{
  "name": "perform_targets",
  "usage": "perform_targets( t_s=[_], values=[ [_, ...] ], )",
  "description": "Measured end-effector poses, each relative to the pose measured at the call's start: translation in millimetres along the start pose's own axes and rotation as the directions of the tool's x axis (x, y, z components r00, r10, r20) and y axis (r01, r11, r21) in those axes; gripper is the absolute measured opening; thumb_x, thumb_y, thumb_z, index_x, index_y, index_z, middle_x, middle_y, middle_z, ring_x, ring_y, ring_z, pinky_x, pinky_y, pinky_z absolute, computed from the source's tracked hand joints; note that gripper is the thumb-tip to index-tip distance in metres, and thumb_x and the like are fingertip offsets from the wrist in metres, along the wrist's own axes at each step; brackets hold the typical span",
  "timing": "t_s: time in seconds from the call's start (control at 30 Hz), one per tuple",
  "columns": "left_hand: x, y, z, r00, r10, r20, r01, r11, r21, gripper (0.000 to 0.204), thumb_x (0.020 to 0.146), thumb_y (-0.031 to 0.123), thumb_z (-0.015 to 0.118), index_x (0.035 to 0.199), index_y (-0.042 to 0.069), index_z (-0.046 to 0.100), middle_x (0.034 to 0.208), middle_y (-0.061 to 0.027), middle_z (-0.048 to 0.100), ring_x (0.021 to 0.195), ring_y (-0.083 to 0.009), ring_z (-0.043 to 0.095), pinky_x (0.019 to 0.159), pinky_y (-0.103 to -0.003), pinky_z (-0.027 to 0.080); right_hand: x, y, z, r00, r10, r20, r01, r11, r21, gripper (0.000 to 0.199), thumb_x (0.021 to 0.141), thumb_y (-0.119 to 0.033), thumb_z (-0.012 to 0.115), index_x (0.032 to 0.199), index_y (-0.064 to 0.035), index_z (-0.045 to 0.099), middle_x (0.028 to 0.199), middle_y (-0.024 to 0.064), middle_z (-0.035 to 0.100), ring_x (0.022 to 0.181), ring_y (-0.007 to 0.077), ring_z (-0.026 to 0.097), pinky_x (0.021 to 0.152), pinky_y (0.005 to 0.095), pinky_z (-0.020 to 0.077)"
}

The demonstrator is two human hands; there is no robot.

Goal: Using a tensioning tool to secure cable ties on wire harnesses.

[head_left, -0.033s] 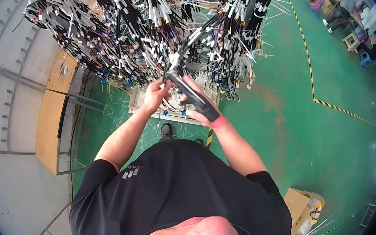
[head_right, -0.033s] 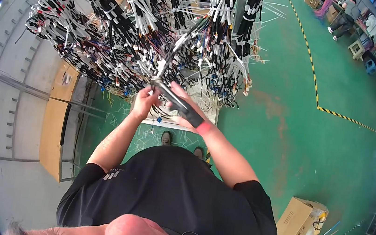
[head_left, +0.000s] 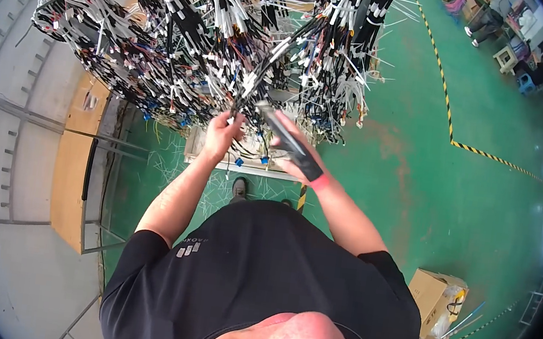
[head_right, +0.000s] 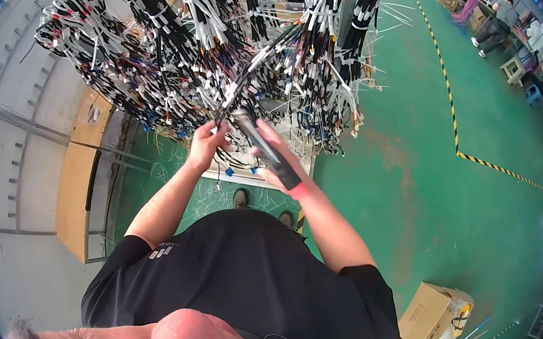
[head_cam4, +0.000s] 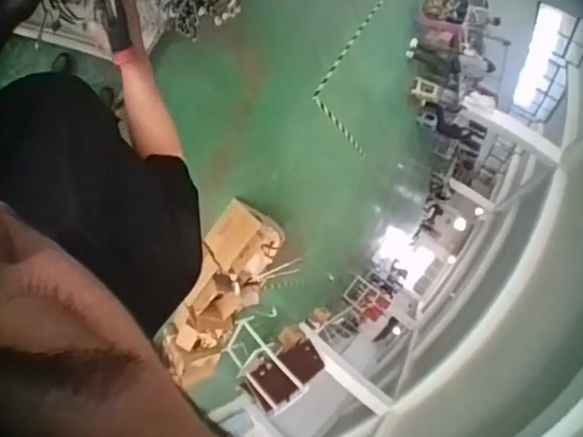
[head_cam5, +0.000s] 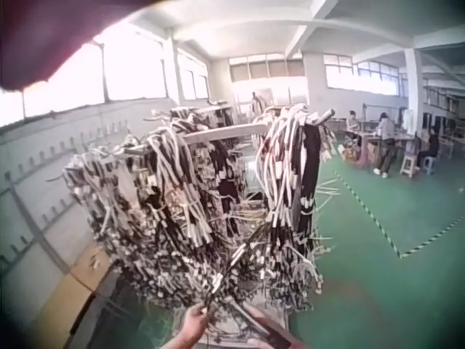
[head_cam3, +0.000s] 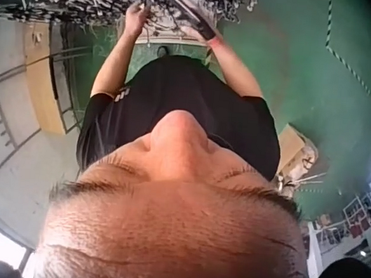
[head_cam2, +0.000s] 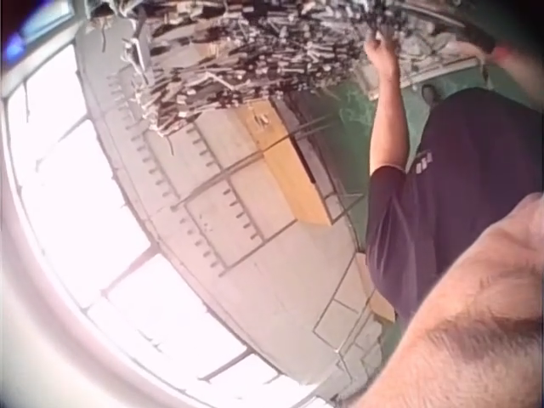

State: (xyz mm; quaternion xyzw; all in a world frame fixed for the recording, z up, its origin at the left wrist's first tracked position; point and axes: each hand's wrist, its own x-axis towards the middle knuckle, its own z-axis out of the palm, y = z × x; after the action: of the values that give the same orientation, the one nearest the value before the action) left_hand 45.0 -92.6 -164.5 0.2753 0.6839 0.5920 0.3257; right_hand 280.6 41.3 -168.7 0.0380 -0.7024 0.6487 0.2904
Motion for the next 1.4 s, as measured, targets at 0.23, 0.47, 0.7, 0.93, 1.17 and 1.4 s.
perform_targets(
  t_s=[0.23,0.47,0.7,0.93,1.17,1.4],
  values=[
    [38,11,-20,0.869,0.465,0.172,-0.396,0.441,0.806,0.032,0.09,0.033,0.074,0.099,0.002,0.071,0.082,-0.0188,0.071,0.091,-0.0414,0.068,0.084,-0.05,0.055,-75,-7,-7,0.893,0.177,-0.414,-0.315,0.903,-0.294,0.038,0.091,-0.001,0.066,0.128,-0.0051,0.059,0.116,0.0061,0.063,0.11,0.0196,0.061,0.102,0.0363,0.0477],
    [56,-16,5,0.838,-0.166,0.52,0.079,0.979,0.186,0.048,0.088,0.036,0.088,0.111,-0.002,0.069,0.096,-0.0072,0.071,0.086,-0.015,0.062,0.084,-0.033,0.053,-12,-25,15,0.971,0.019,-0.24,-0.237,0.263,-0.935,0.033,0.084,-0.01,0.067,0.117,-0.0062,0.067,0.115,0.0122,0.063,0.121,0.0349,0.059,0.11,0.0523,0.0444],
    [63,-25,-1,0.843,0.024,0.537,-0.124,0.981,0.152,0.041,0.089,0.035,0.087,0.101,0.001,0.067,0.08,-0.0047,0.065,0.075,-0.0133,0.056,0.072,-0.035,0.051,-4,-21,56,0.962,-0.039,-0.272,-0.246,0.311,-0.918,0.035,0.08,-0.01,0.072,0.114,-0.0045,0.067,0.113,0.0137,0.065,0.114,0.0368,0.063,0.112,0.0552,0.0465],
    [88,-15,-33,0.887,0.199,0.416,-0.341,0.89,0.302,0.03,0.095,0.023,0.077,0.107,0.0,0.064,0.081,-0.021,0.069,0.074,-0.0387,0.069,0.07,-0.045,0.055,-29,0,73,0.622,0.046,-0.782,-0.354,0.907,-0.228,0.044,0.085,-0.001,0.074,0.125,-0.0055,0.056,0.129,0.0115,0.063,0.128,0.0269,0.059,0.116,0.0462,0.0427],
    [77,-7,-42,0.824,0.238,0.514,-0.423,0.862,0.28,0.026,0.103,0.027,0.068,0.107,0.003,0.06,0.074,-0.0227,0.063,0.067,-0.0413,0.062,0.064,-0.045,0.051,5,23,-46,0.585,0.132,-0.8,-0.192,0.981,0.021,0.08,0.077,-0.005,0.073,0.154,-0.0026,0.049,0.149,0.0117,0.059,0.143,0.0285,0.052,0.123,0.0441,0.0351],
    [51,38,-99,0.919,0.184,0.35,-0.247,0.958,0.147,0.015,0.107,0.02,0.064,0.11,0.006,0.067,0.076,0.0056,0.059,0.065,-0.0044,0.053,0.058,-0.025,0.044,30,39,-141,0.679,0.248,-0.691,-0.154,0.968,0.196,0.052,0.076,-0.003,0.072,0.127,-0.0073,0.067,0.13,0.0033,0.068,0.112,0.0162,0.061,0.099,0.0338,0.0483]
  ],
)
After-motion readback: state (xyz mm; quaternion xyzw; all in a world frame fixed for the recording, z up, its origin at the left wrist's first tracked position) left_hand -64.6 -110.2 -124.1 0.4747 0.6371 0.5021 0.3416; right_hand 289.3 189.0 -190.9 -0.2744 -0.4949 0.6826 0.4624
